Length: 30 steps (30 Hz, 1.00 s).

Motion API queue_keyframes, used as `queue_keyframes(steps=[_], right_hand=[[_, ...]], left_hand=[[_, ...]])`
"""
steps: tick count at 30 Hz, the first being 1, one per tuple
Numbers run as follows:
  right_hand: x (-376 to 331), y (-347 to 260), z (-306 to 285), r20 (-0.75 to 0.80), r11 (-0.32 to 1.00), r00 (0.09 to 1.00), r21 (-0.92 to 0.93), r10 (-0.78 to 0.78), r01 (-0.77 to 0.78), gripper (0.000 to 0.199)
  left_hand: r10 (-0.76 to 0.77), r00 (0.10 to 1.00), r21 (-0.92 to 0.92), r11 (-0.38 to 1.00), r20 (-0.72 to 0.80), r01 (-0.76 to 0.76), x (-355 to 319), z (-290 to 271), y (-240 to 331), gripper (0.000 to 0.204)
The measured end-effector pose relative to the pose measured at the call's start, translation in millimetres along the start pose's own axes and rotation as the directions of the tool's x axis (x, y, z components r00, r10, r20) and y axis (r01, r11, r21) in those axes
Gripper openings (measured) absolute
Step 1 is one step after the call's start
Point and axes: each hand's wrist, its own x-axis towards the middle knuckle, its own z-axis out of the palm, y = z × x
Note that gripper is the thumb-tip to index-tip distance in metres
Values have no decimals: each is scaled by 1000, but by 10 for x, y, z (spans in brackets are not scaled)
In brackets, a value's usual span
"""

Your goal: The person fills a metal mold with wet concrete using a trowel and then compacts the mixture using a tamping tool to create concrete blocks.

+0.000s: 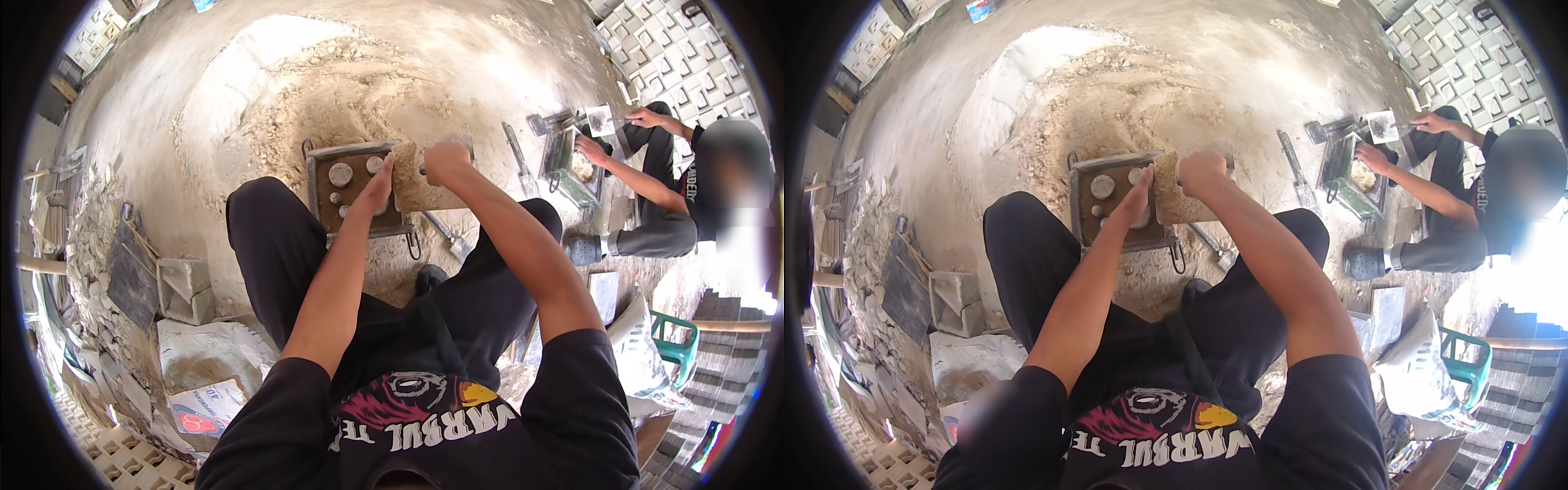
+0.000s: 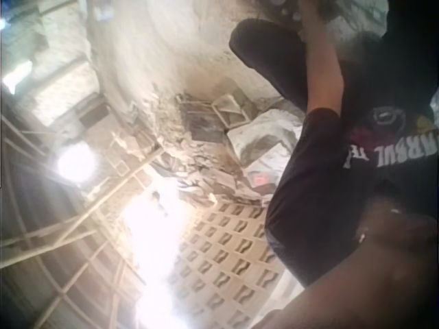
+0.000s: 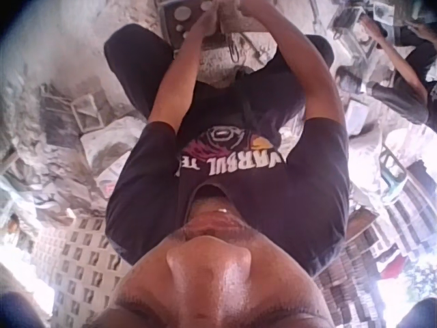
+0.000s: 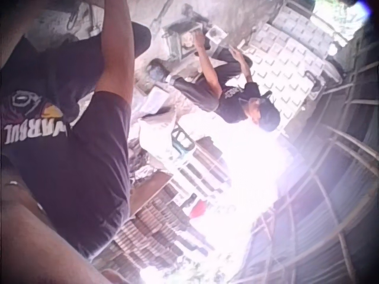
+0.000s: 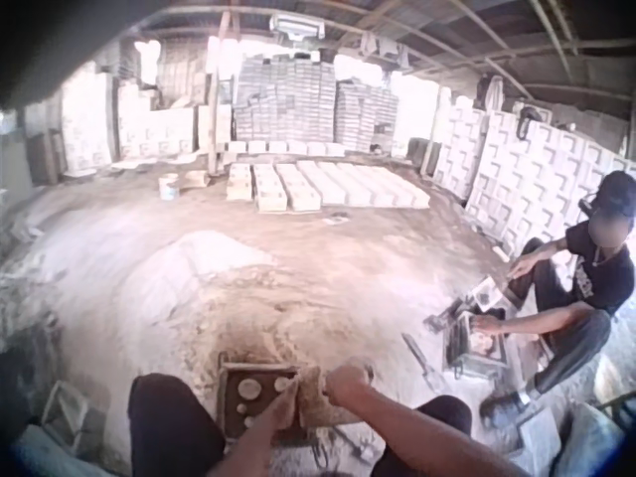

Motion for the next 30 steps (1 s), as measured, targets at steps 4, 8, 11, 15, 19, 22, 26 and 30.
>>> queue_keyframes(steps=[4, 8, 11, 15, 19, 22, 26, 30], right_hand=[[-20, -16, 28, 37, 999, 999, -25, 29, -28, 24], [-37, -288, -42, 3, 999, 999, -19, 43, -43, 25], [-95, -104, 247, 16, 993, 995, -60, 99, -98, 24], [-114, -305, 37, -68, 994, 994, -68, 81, -86, 24], [-66, -294, -87, -45, 994, 995, -64, 91, -94, 32], [-148, -335, -29, -66, 990, 993, -99, 93, -99, 24], [-63, -230, -13, -101, 980, 976, -30, 194, -198, 25], [176, 267, -43, -61, 967, 971, 122, 232, -223, 28]], left_hand=[[26, 999, -88, 996, 34, -23, -21, 59, 7, 84], [-21, 995, -7, 1000, 98, 21, -15, -304, -49, 89], [-125, 991, 10, 992, 44, 125, -323, 271, 367, 87], [-194, 981, -76, 978, -5, 194, -246, 44, 472, 88], [-172, 984, -192, 965, 44, 177, -67, -84, 328, 86], [-216, 976, -118, 969, 10, 215, -46, -86, 220, 81], [-44, 984, -107, 994, -172, 26, -16, -187, 21, 69], [175, 926, 101, 984, -336, -149, 143, -483, -9, 47]])
